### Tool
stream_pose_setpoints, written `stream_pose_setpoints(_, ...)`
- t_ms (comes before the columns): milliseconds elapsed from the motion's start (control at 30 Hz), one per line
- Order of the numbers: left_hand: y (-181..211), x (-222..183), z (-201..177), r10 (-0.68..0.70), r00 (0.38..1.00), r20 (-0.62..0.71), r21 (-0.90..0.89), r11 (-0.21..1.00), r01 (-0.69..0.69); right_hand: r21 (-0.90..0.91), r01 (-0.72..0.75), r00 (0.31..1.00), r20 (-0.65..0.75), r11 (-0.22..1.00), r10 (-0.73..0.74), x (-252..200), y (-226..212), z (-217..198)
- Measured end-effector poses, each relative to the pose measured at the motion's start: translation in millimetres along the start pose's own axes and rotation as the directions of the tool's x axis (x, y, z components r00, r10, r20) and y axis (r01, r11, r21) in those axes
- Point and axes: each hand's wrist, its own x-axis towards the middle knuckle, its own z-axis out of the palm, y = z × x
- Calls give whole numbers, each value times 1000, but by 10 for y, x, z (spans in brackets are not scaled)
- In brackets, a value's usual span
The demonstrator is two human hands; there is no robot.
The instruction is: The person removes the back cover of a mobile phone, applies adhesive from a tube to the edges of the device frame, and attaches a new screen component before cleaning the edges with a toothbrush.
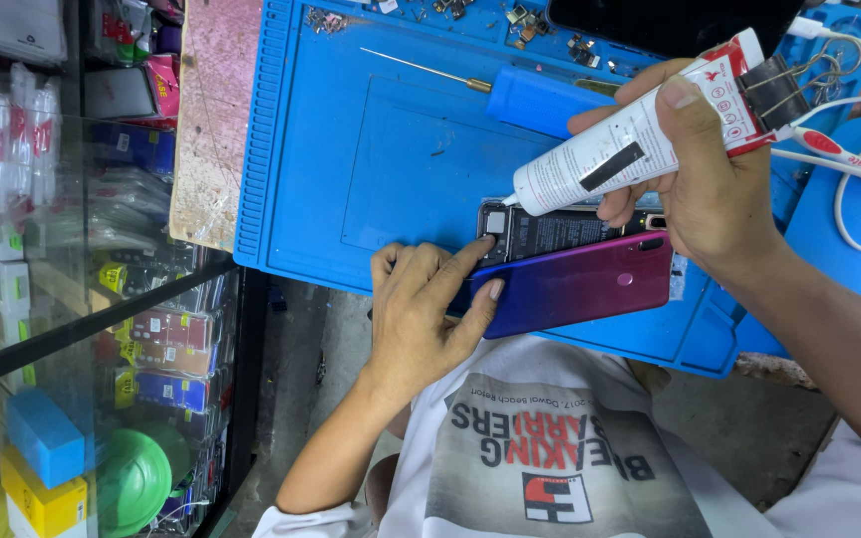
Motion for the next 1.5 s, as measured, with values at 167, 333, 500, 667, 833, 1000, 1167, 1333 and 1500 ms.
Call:
stream_pose_setpoints(167, 2, 6, 4, 14, 1000, -10, 13, 1000, -14, -6, -4, 1000, -9, 1000, 4, -15, -28, -16)
stream_pose_setpoints(333, 12, 0, 9, 10, 1000, -15, 12, 1000, -10, -16, 9, 1000, -7, 1000, -9, -56, -46, -33)
stream_pose_setpoints(500, 20, 5, 11, -6, 1000, 1, 19, 1000, 6, -19, 24, 1000, -16, 1000, -24, -88, -58, -78)
stream_pose_setpoints(667, 20, 4, 26, 1, 1000, -6, 35, 999, -1, -45, 41, 999, -32, 998, -42, -144, -52, -123)
stream_pose_setpoints(833, 17, -4, 35, -9, 1000, 1, 41, 999, 9, -37, 48, 998, -31, 998, -49, -157, -44, -164)
stream_pose_setpoints(1000, 13, -16, 46, -15, 1000, 2, 38, 999, 15, -55, 58, 998, -24, 997, -59, -166, -46, -173)
stream_pose_setpoints(1167, 14, -15, 53, -17, 1000, 1, 43, 999, 16, -34, 53, 998, -36, 998, -54, -200, -45, -194)
stream_pose_setpoints(1333, 27, -14, 49, -22, 1000, -1, 42, 999, 22, -57, 55, 997, -48, 997, -58, -228, -50, -230)
stream_pose_setpoints(1500, 44, -10, 53, -27, 1000, -2, 49, 998, 27, -54, 50, 997, -58, 997, -54, -252, -64, -240)
